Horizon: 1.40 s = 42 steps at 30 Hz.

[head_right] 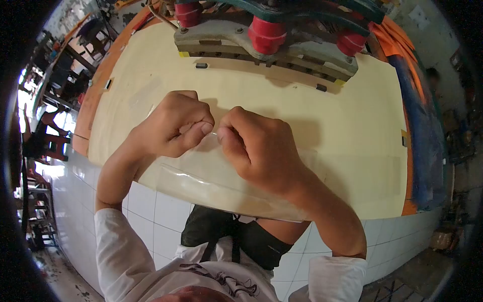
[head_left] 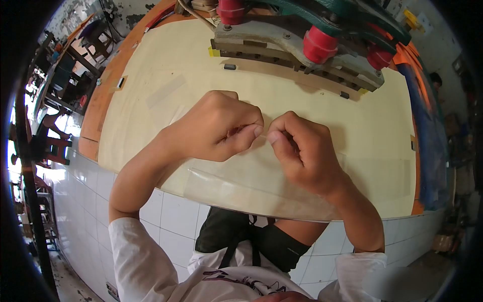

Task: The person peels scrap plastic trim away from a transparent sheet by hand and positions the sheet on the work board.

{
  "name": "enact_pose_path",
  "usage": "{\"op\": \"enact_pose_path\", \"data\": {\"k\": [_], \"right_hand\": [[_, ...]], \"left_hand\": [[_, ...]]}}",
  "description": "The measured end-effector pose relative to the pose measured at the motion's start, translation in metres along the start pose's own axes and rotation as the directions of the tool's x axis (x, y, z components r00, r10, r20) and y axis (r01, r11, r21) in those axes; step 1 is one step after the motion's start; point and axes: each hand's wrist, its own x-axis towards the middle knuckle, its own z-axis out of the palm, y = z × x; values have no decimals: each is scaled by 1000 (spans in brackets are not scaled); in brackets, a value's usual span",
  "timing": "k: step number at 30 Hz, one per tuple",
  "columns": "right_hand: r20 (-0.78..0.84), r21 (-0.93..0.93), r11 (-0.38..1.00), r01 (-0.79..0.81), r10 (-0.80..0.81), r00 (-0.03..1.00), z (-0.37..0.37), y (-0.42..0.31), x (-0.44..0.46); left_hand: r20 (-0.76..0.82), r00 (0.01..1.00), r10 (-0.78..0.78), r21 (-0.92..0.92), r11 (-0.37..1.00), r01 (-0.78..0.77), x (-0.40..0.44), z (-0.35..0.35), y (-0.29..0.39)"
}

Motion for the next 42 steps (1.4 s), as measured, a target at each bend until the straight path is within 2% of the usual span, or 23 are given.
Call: {"op": "enact_pose_path", "data": {"k": [4,7,10,14,18,22,26,29,31,32,34,37,39,42], "right_hand": [[-16,1,999,34,-34,999,0,1,1],[-11,-24,998,50,-50,999,-3,1,2],[-2,-71,997,-10,10,1000,-5,0,1],[-25,5,998,-67,67,997,-10,1,3],[-86,47,984,-174,177,980,-21,2,7],[-70,51,982,-181,184,980,-32,-2,10],[-49,-13,997,-81,81,996,-36,-1,11],[-27,-51,998,-37,36,999,-36,1,12],[-23,-60,998,-31,30,999,-34,3,11],[-33,-58,998,-30,28,999,-31,3,10],[-42,-58,998,-28,26,999,-27,2,10],[-50,-50,998,-36,33,998,-22,5,9],[-78,-77,993,90,-96,992,-18,9,8],[-98,-111,988,108,-119,988,-13,9,7]], "left_hand": [[-44,999,-3,-104,995,-2,2,1,2],[-45,999,9,-110,994,-14,1,0,-2],[-54,999,1,-124,992,-7,1,-1,1],[-47,998,-47,-90,995,42,2,-8,3],[-124,989,-84,-62,995,77,0,-17,2],[-168,979,-114,-64,993,104,0,-21,1],[-174,977,-126,-40,992,121,0,-22,0],[-186,980,-63,-14,998,62,1,-22,-1],[-150,979,-136,-83,989,125,0,-21,0],[-150,979,-135,-81,989,124,0,-22,0],[-69,972,-225,-59,973,222,-1,-24,1],[-52,971,-232,-116,967,225,1,-21,4],[-50,972,-228,-122,968,220,2,-18,7],[-40,968,-247,-140,961,239,2,-14,9]]}}
